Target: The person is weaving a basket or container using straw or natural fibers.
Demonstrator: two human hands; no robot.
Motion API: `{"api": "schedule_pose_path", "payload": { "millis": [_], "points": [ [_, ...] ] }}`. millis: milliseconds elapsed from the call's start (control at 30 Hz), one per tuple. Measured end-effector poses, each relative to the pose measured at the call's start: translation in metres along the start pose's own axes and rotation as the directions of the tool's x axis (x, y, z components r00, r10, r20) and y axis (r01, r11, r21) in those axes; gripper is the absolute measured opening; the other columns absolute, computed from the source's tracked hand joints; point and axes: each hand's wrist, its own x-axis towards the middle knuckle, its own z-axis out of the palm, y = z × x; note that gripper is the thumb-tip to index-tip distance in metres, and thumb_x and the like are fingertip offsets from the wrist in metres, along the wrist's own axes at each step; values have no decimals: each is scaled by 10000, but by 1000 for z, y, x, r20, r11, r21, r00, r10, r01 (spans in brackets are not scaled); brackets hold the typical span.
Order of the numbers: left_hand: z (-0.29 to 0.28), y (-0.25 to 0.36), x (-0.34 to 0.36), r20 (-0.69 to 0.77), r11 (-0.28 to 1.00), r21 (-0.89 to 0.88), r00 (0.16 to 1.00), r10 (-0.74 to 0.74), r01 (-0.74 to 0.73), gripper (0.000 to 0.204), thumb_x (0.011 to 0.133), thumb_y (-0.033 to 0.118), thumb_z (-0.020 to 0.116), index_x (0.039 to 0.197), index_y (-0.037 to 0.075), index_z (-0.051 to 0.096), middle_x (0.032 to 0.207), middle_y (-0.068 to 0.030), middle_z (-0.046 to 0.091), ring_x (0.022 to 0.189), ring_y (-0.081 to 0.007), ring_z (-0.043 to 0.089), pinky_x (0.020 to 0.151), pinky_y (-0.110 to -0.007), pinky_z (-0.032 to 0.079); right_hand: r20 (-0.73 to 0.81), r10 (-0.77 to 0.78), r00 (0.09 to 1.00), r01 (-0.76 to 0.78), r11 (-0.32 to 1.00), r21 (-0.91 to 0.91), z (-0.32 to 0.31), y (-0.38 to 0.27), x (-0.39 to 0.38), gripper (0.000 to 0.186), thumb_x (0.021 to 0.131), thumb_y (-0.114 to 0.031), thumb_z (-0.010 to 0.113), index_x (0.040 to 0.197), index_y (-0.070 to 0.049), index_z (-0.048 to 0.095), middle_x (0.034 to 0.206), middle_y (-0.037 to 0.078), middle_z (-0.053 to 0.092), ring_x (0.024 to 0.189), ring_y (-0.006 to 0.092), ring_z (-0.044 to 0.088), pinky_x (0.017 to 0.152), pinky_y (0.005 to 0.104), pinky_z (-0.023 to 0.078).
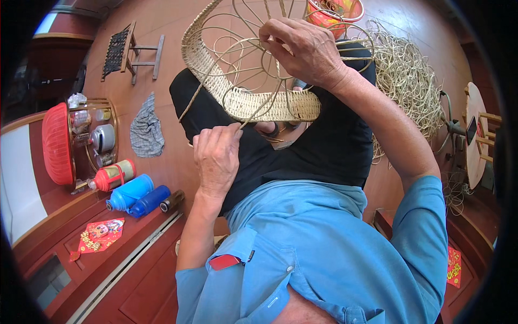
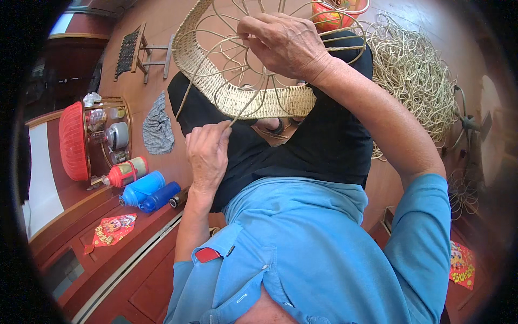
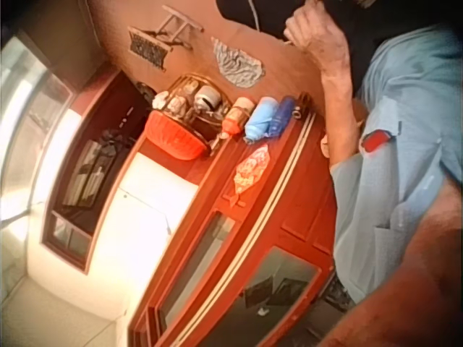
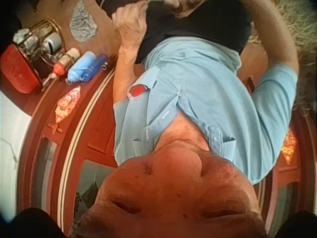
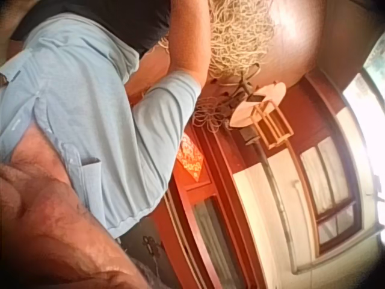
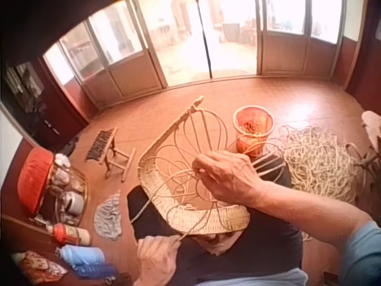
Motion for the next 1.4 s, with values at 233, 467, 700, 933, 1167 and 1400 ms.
{"api": "schedule_pose_path", "payload": {
  "millis": [233,467,700,933,1167,1400],
  "points": [
    [-3,-21,40,164,430,-843,916,-367,323,484,1176,312,609,1516,-31,636,1225,-133,786,990,-107,688,889,-294,573,-20,-41,999,41,999,18,-1,-1,1,83,1026,-203,742,1103,-190,714,930,46,731,844,300,764,687,432,586],
    [-7,-15,98,98,-230,-973,926,-364,13,662,1123,217,684,1651,-75,412,1465,-237,649,1143,-188,715,985,-321,591,-18,-162,987,162,987,3,-7,5,-2,93,1001,-201,780,1070,-143,758,967,32,736,882,269,759,730,394,605],
    [-7,-3,129,-30,85,-996,964,-265,-7,478,1133,152,649,1561,-42,560,1440,-182,683,1119,-193,726,973,-324,611,15,-195,981,195,981,3,-9,6,-3,134,960,-155,784,1091,-128,771,1035,40,743,941,272,756,793,384,618],
    [31,30,113,112,59,-988,934,-340,140,683,1070,90,702,1629,-121,372,1449,-258,641,969,-186,749,765,-271,635,169,-39,985,45,999,-30,-11,-2,-1,262,857,-89,713,1111,-146,745,1074,53,715,1013,303,744,841,451,613],
    [42,44,134,209,-70,-978,934,-291,197,612,1033,36,736,1536,-128,429,1303,-224,698,687,-111,697,467,-200,507,216,-7,976,13,1000,-25,-15,-3,4,271,851,-72,695,1112,-139,722,1070,71,697,1031,333,740,845,484,604],
    [47,47,145,323,-334,-918,894,-310,216,480,1022,35,769,1449,-51,567,990,-61,691,603,-48,596,431,-190,417,254,-19,967,15,1000,17,-21,-1,4,282,876,-50,660,1146,-118,703,1078,90,687,1028,351,728,857,497,596]
  ]
}}
